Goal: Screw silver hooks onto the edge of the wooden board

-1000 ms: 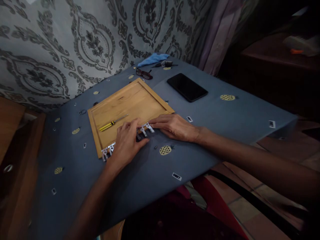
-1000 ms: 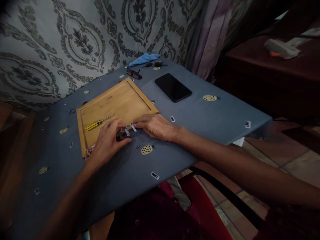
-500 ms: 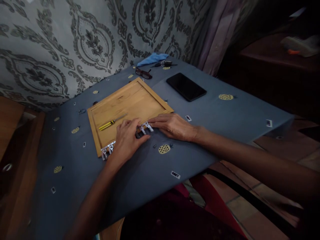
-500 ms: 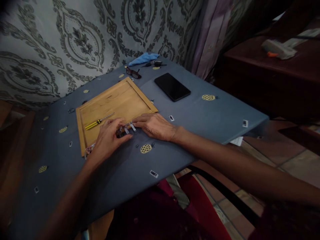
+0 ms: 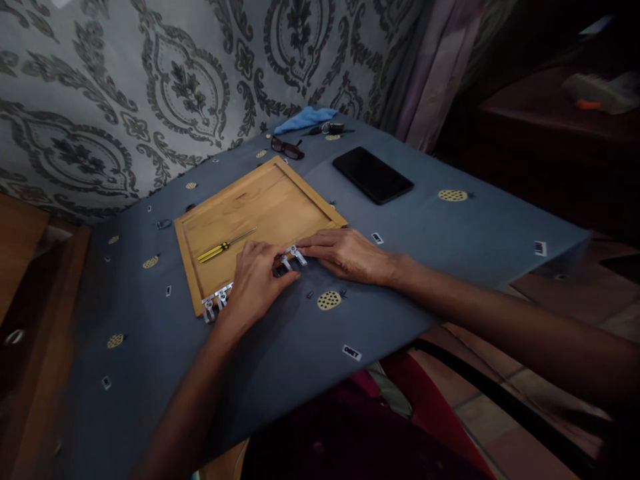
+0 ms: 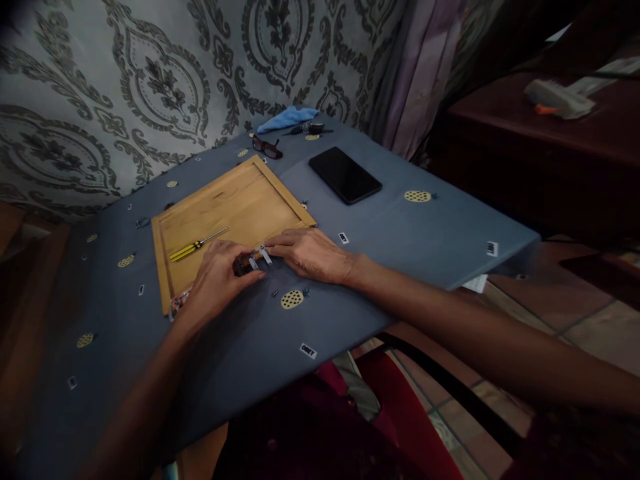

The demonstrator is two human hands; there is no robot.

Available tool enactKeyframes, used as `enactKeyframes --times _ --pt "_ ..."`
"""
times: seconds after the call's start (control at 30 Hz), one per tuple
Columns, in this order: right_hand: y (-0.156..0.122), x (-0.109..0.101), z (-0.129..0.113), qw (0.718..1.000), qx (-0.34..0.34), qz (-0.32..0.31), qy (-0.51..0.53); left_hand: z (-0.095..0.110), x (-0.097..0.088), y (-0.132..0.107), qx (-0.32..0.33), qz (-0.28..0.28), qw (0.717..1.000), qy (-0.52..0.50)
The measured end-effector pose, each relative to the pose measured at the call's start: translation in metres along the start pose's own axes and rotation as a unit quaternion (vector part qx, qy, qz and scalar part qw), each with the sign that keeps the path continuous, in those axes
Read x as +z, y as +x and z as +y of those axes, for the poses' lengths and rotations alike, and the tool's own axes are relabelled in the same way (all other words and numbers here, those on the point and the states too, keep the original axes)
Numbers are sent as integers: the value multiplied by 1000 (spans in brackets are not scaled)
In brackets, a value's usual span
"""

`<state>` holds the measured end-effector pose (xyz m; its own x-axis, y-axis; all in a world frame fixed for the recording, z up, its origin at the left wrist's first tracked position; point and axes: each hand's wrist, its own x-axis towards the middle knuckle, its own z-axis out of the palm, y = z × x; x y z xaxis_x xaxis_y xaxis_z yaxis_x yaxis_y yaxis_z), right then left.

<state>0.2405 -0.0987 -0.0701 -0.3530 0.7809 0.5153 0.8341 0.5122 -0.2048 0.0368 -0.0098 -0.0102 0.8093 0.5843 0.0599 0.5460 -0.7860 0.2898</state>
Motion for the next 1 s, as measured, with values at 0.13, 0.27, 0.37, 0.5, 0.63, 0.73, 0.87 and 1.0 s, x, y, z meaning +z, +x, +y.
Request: enactKeyframes --times 0.13,0.27,0.37,0.5,0.63,0.73,0.87,1.0 --pt "-1 1 0 1000 2 1 0 2 -2 0 9 -13 1000 21" --pt "-1 0 -1 1000 7 -9 9 2 -2 -1 16 -14 999 36" --pt "0 -1 -1 1000 6 -15 2 2 -1 -1 19 -7 999 37" --pt "0 -1 1 1000 12 -28 8 1 -1 -1 13 -7 999 28" --pt "1 -2 4 999 17 -40 27 0 -2 0 -3 -20 1000 6" --pt "1 -3 6 998 13 -39 38 -1 -1 0 -2 -19 1000 8" --pt "0 -2 8 998 3 -31 47 -2 -1 0 10 -24 1000 15" --pt "0 -2 7 999 6 -31 43 -2 -1 1 15 -24 1000 13"
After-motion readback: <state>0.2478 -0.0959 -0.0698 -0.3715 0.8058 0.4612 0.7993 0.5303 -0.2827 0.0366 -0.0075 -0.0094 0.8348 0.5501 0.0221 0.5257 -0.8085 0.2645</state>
